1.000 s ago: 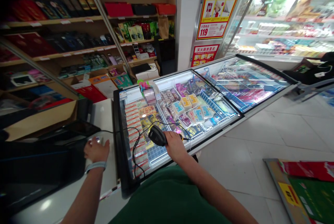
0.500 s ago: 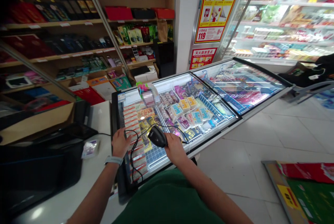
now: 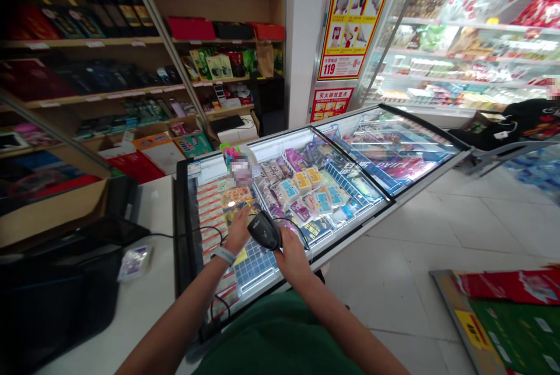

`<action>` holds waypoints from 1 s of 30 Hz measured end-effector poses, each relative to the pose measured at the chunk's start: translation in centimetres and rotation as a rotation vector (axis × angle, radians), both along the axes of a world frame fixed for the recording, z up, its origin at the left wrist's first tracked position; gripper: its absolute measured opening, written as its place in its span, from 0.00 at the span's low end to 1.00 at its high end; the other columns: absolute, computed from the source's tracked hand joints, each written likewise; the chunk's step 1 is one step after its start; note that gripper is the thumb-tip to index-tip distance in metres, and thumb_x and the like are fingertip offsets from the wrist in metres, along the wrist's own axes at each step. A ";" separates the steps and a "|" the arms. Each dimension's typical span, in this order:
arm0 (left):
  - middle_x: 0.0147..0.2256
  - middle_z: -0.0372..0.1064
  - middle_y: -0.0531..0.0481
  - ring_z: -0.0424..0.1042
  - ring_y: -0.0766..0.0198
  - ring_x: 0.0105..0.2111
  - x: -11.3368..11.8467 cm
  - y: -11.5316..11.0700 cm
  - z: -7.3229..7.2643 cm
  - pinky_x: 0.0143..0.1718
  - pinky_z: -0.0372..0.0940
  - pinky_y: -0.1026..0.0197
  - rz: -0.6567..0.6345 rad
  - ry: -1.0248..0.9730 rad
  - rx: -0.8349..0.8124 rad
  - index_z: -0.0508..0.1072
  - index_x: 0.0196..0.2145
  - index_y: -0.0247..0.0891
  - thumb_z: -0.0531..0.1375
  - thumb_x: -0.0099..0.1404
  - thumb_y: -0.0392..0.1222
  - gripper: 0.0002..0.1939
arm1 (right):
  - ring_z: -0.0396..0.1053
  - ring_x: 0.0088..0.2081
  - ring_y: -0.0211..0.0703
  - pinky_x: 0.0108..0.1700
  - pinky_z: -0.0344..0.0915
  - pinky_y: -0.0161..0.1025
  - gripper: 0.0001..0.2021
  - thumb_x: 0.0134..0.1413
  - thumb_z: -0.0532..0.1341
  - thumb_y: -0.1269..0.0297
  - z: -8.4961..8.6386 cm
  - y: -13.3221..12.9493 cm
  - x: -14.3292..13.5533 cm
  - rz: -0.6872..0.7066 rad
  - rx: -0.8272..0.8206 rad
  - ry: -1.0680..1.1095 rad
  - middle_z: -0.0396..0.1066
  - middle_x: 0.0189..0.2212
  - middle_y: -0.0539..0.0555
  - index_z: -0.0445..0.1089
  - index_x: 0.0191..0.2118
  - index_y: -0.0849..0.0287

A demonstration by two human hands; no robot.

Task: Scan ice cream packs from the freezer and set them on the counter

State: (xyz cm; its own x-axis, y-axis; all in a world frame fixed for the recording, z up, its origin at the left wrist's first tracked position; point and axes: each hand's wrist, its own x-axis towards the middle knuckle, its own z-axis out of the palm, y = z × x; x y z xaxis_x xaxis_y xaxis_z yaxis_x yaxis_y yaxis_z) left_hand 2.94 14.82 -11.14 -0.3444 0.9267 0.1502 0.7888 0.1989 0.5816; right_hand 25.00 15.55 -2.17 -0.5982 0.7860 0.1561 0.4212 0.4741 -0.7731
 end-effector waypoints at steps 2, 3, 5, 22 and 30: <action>0.55 0.62 0.38 0.58 0.52 0.58 0.5 1.0 0.2 0.60 0.53 0.46 -0.037 -0.023 0.006 0.63 0.56 0.34 0.53 0.63 0.39 0.23 | 0.65 0.50 0.49 0.53 0.62 0.48 0.25 0.44 0.55 0.79 0.1 0.0 0.1 -0.024 0.007 0.011 0.67 0.46 0.59 0.60 0.51 0.59; 0.55 0.62 0.38 0.58 0.52 0.58 0.7 1.5 0.3 0.60 0.53 0.46 -0.055 -0.034 0.008 0.63 0.57 0.35 0.53 0.63 0.39 0.23 | 0.65 0.49 0.49 0.52 0.63 0.47 0.25 0.44 0.55 0.79 0.2 0.0 0.1 -0.035 0.011 0.019 0.68 0.46 0.59 0.60 0.51 0.59; 0.55 0.62 0.38 0.59 0.53 0.57 1.1 2.5 0.4 0.60 0.53 0.47 -0.087 -0.057 0.012 0.62 0.57 0.36 0.53 0.64 0.40 0.24 | 0.66 0.48 0.48 0.51 0.64 0.46 0.24 0.44 0.55 0.79 0.3 0.0 0.2 -0.053 0.015 0.037 0.68 0.45 0.58 0.61 0.50 0.59; 0.58 0.59 0.30 0.57 0.48 0.60 3.5 12.1 1.4 0.60 0.53 0.51 -0.025 -0.217 -0.034 0.56 0.60 0.26 0.59 0.59 0.52 0.38 | 0.71 0.45 0.50 0.46 0.68 0.47 0.20 0.48 0.54 0.74 0.2 0.2 0.7 -0.180 0.006 0.114 0.71 0.41 0.57 0.62 0.49 0.55; 0.60 0.55 0.30 0.53 0.49 0.62 3.9 14.6 1.8 0.61 0.49 0.53 0.008 -0.223 -0.070 0.51 0.62 0.26 0.60 0.57 0.54 0.43 | 0.71 0.45 0.51 0.46 0.69 0.47 0.20 0.48 0.54 0.73 -0.4 0.7 0.8 -0.216 0.011 0.104 0.72 0.41 0.57 0.62 0.49 0.56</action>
